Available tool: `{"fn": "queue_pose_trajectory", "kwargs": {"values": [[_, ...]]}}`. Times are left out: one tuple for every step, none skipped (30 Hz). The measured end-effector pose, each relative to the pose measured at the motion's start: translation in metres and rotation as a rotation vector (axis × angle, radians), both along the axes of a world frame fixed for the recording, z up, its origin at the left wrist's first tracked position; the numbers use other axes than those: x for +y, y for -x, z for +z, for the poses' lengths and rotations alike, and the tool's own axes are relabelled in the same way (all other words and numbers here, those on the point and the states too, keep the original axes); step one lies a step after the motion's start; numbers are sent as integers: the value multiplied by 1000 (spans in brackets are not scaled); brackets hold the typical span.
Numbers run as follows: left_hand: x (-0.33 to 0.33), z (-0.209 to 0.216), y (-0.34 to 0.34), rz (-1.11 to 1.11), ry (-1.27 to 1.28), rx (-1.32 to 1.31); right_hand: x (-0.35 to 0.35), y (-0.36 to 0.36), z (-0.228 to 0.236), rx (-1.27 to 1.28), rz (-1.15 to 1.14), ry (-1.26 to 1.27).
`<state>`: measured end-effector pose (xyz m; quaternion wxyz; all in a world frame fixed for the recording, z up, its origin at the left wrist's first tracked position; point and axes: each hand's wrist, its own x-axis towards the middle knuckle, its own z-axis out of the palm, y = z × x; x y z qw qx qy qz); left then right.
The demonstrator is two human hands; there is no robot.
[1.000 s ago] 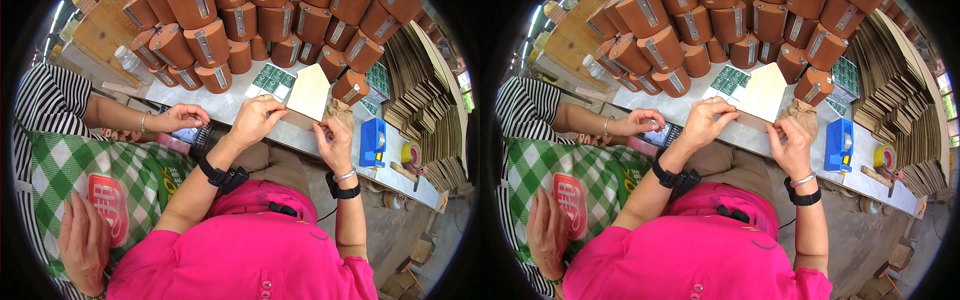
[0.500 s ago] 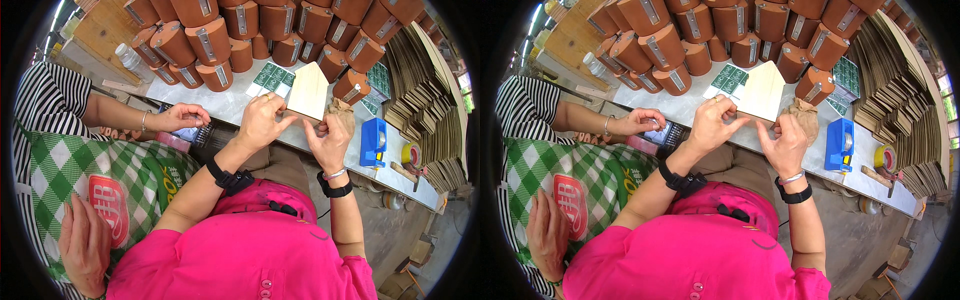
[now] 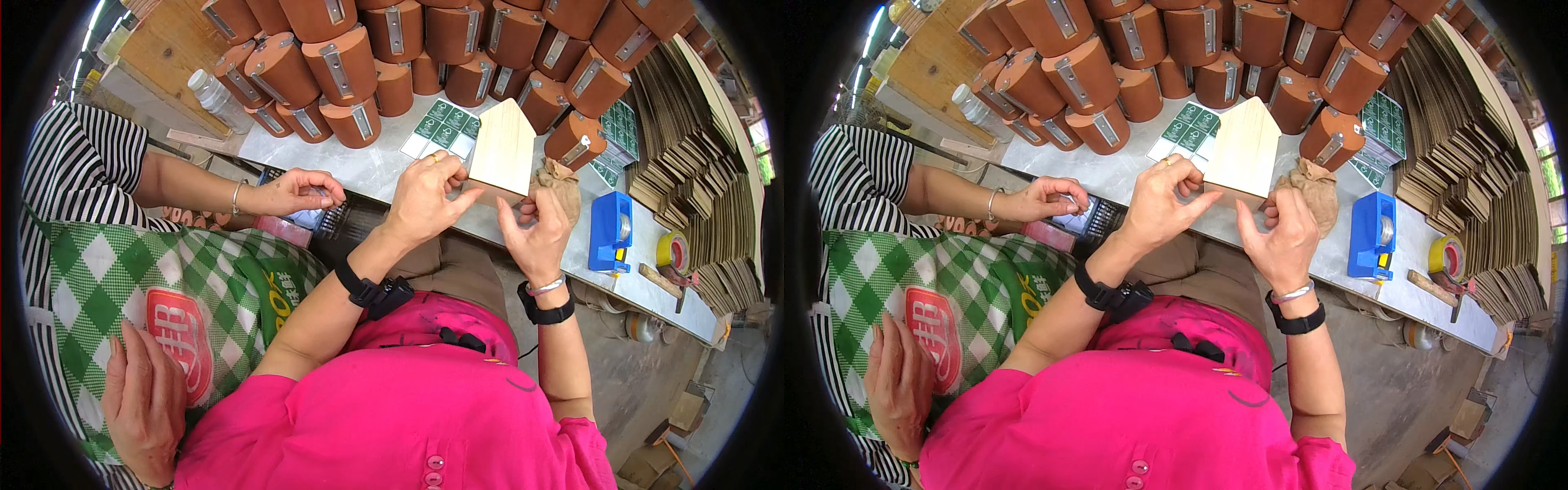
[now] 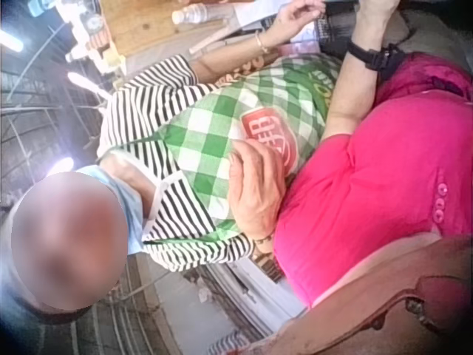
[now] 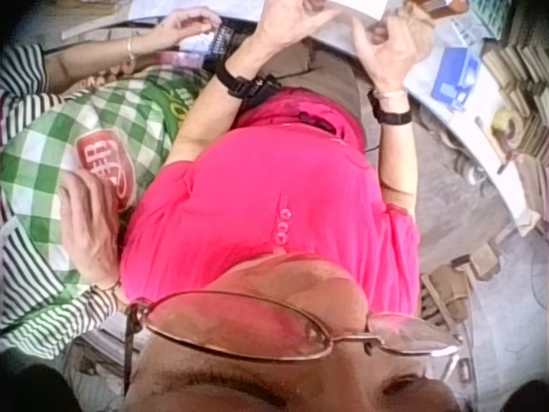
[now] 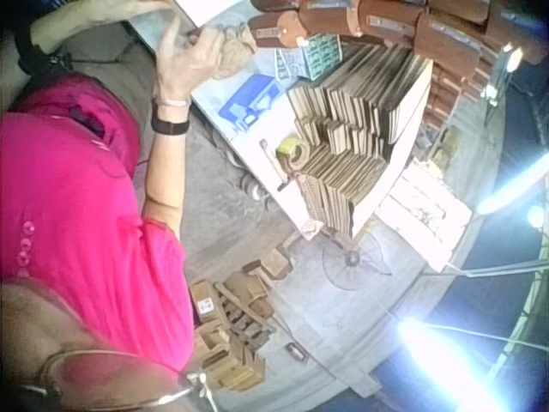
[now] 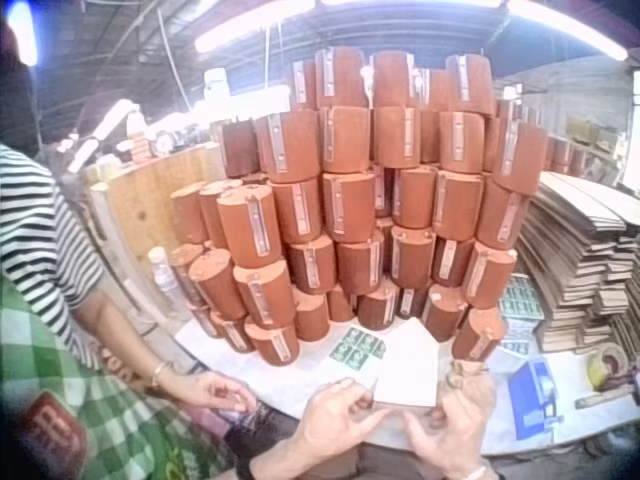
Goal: Labeling and inspecting wooden blocks and cylindrical components in a manufacturing facility
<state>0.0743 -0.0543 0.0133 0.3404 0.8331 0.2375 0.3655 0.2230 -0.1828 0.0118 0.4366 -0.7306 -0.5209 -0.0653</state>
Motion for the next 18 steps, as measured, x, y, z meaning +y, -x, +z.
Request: {"fn": "queue_pose_trajectory", "kwargs": {"values": [[-1, 0, 1, 14, -3, 5, -3, 0, 0, 41, 15, -3], [-2, 0, 3, 24, -2, -15, -6, 0, 0, 38, 36, -10], [-3, 0, 4, 32, 19, -10, -10, 1, -1, 42, 28, -6], [-5, 0, 5, 36, 1, -33, -13, 2, -1, 47, 2, -5], [-6, 0, 5, 64, -26, -68, -14, 2, -1, 47, 20, 1], [-8, 0, 6, 86, -44, -92, -16, 2, -1, 69, 7, -25], [-9, 0, 5, 93, -52, -101, -16, 2, 0, 90, -18, -56], [-10, 1, 4, 91, -24, -127, -16, 2, 0, 92, -4, -52], [-10, 2, 4, 81, 20, -130, -15, 1, 1, 102, 10, -74], [-10, 3, 4, 89, 0, -152, -13, 0, 2, 123, 4, -90], [-10, 4, 4, 76, 0, -118, -12, -1, 3, 110, 24, -102], [-10, 6, 4, 56, 10, -76, -10, -2, 4, 111, 40, -100], [-9, 7, 4, 59, -3, -85, -9, -2, 5, 119, 46, -98], [-9, 8, 4, 64, -54, -79, -8, -2, 6, 110, 58, -101], [-9, 8, 4, 69, -106, -73, -7, -2, 7, 72, 53, -106], [-9, 8, 4, 69, -108, -74, -6, -2, 8, 38, 34, -116], [-10, 7, 5, 77, -155, -55, -6, -2, 9, 30, 47, -113], [-10, 7, 5, 74, -189, -24, -7, -2, 10, 18, 42, -85]]}}
